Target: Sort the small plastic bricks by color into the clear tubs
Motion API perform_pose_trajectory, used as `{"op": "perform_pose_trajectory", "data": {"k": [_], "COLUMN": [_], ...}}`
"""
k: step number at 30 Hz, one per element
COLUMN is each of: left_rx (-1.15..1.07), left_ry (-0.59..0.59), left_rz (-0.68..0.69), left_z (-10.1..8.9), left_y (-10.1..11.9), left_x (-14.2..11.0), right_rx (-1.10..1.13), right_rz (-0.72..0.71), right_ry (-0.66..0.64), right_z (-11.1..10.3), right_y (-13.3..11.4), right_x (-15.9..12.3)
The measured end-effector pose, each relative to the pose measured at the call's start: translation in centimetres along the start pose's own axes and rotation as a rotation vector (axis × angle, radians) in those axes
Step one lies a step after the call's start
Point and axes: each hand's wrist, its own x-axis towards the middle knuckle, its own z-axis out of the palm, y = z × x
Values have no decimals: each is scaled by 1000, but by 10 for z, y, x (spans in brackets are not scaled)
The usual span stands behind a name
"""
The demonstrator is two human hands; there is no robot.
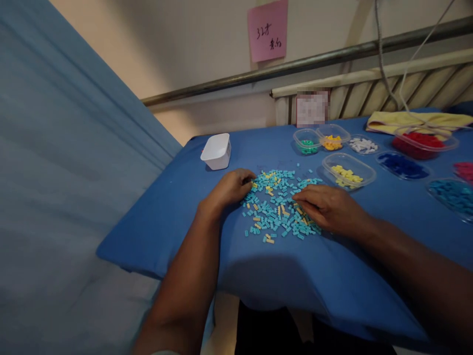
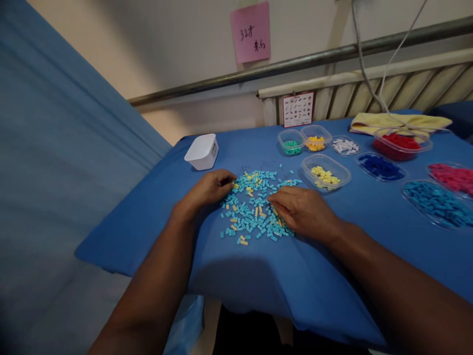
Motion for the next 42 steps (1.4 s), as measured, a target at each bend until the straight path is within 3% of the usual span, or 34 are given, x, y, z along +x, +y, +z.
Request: {"op": "perform_pose_trajectory", "data": {"k": [5, 14, 21, 27, 30, 34, 37, 42], "left_rx": [34, 0, -95, -533, -767, -917, -1003, -1120], "left_ry": [-90, -188, -150, 53, 80, -124, -163, -165], "left_rz": [141, -5, -76, -243, -303, -211, -138, -159], "left_z": [1, -7, 0, 0, 4, 21, 37, 49], "left_y": [0, 15, 12, 6, 22, 60, 86, 100], "left_x": [2, -2, 3, 6, 6, 5, 4, 2], "right_rx": [18, 39, 39, 43, 83, 175, 178, 129], "right_rz": [13, 39, 57, 52, 79, 151, 126, 113], "right_ry": [-12, -53, -48, -17, 52, 161, 220, 206], "right_z": [0, -1, -2, -3, -4, -6, -7, -8], "right_y": [0, -3, -4, -3, -10, -25, -31, -29], "right_x": [0, 0, 2, 2, 5, 12, 15, 14]}}
